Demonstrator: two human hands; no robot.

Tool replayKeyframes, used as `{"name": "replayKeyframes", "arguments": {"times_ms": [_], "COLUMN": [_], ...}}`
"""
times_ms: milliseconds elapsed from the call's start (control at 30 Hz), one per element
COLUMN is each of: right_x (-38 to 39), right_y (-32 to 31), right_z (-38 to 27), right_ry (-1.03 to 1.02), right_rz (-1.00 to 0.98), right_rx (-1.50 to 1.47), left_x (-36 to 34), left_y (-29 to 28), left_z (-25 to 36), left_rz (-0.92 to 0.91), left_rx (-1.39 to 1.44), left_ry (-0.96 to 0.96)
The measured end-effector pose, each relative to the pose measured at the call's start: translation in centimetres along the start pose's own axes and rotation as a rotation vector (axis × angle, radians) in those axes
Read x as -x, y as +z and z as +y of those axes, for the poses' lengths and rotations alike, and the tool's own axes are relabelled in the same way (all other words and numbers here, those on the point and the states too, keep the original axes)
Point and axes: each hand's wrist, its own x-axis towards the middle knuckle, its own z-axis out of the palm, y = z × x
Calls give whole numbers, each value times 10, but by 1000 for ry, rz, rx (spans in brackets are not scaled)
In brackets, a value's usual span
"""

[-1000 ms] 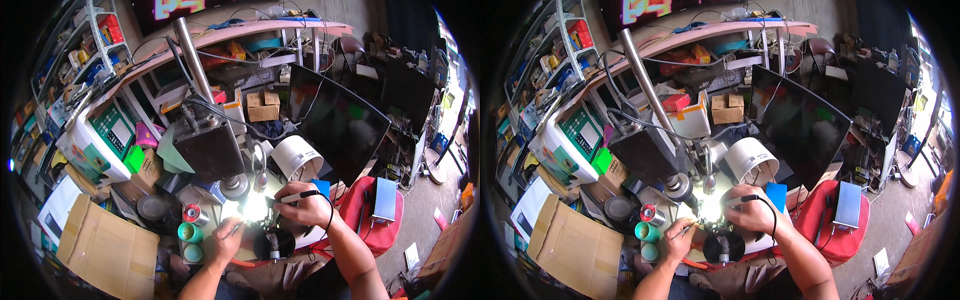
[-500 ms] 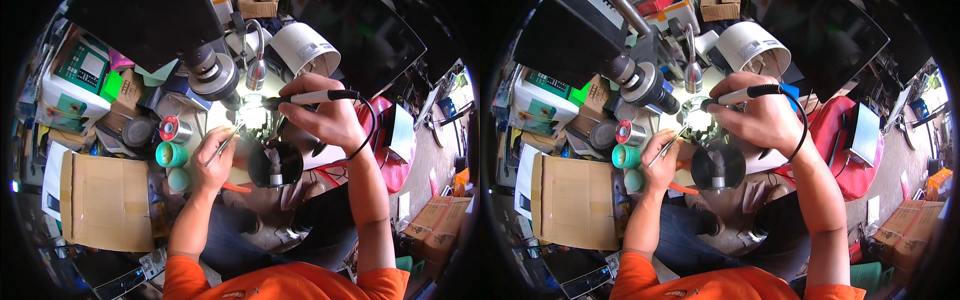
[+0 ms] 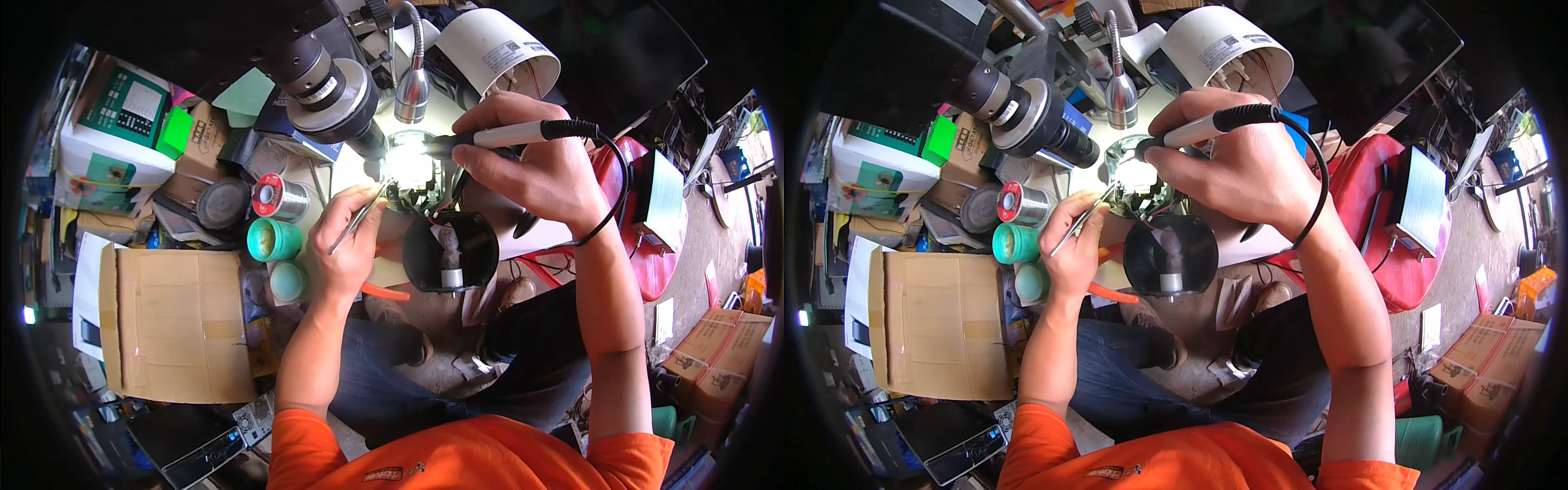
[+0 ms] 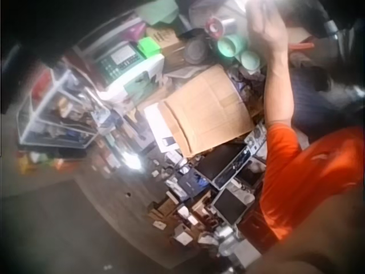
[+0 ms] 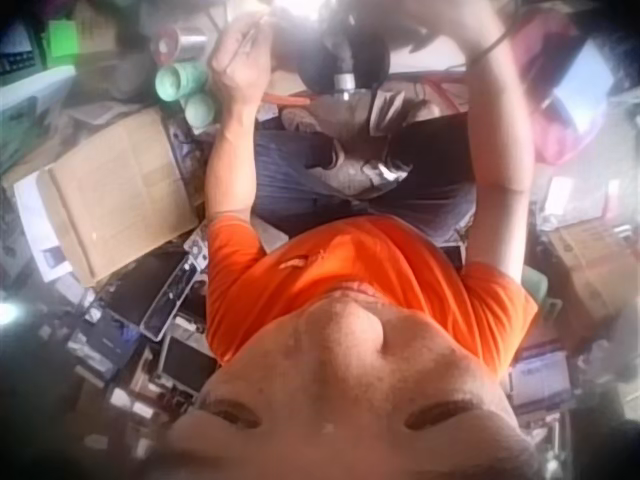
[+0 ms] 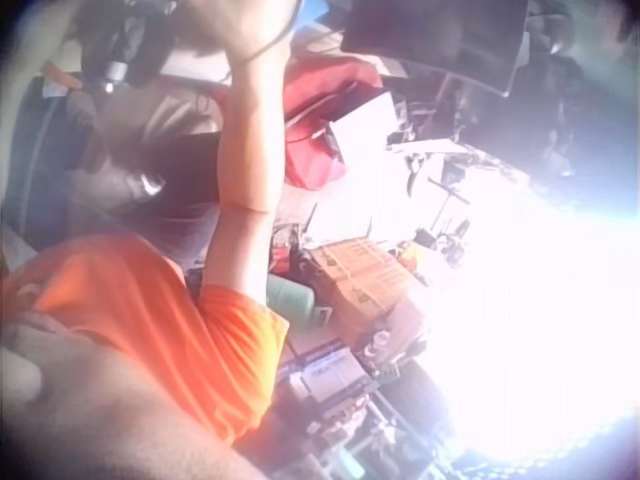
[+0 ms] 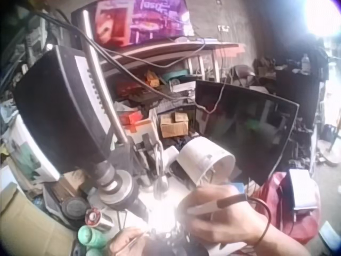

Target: The person solders wires to a small circuit board held in a black plastic housing. They use a soldering iron in the right hand and tweezers in the left hand to position the wires and apply solder. The person occasionally adjusts the position of the housing and the wires during the process.

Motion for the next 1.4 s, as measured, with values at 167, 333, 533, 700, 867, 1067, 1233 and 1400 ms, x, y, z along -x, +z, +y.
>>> {"name": "replayKeyframes", "arguments": {"times_ms": [167, 333, 533, 700, 867, 1067, 1233, 1400], "right_x": [0, 0, 1, -1, 0, -1, -1, 0], "right_y": [1, 1, 1, 1, 1, 0, 0, 1], "right_z": [3, 2, 3, 4, 3, 4, 5, 5], "right_ry": [-20, -28, -16, -17, -15, -35, -57, -46], "right_rz": [6, 4, 12, -1, 12, -1, 10, 14], "right_rx": [5, 12, 20, 37, 33, 44, 50, 57], "left_x": [-1, -1, -2, 0, 0, 0, 0, -1], "left_y": [1, 2, 1, -1, 1, 1, 1, 1], "left_z": [2, 1, 4, 3, 1, 1, 0, 2], "left_rz": [1, 10, 2, -5, -8, -6, -1, -8], "left_rx": [12, 20, -23, -38, -31, -4, 4, 0], "left_ry": [-10, -20, -16, -26, -38, -33, -34, -42]}}
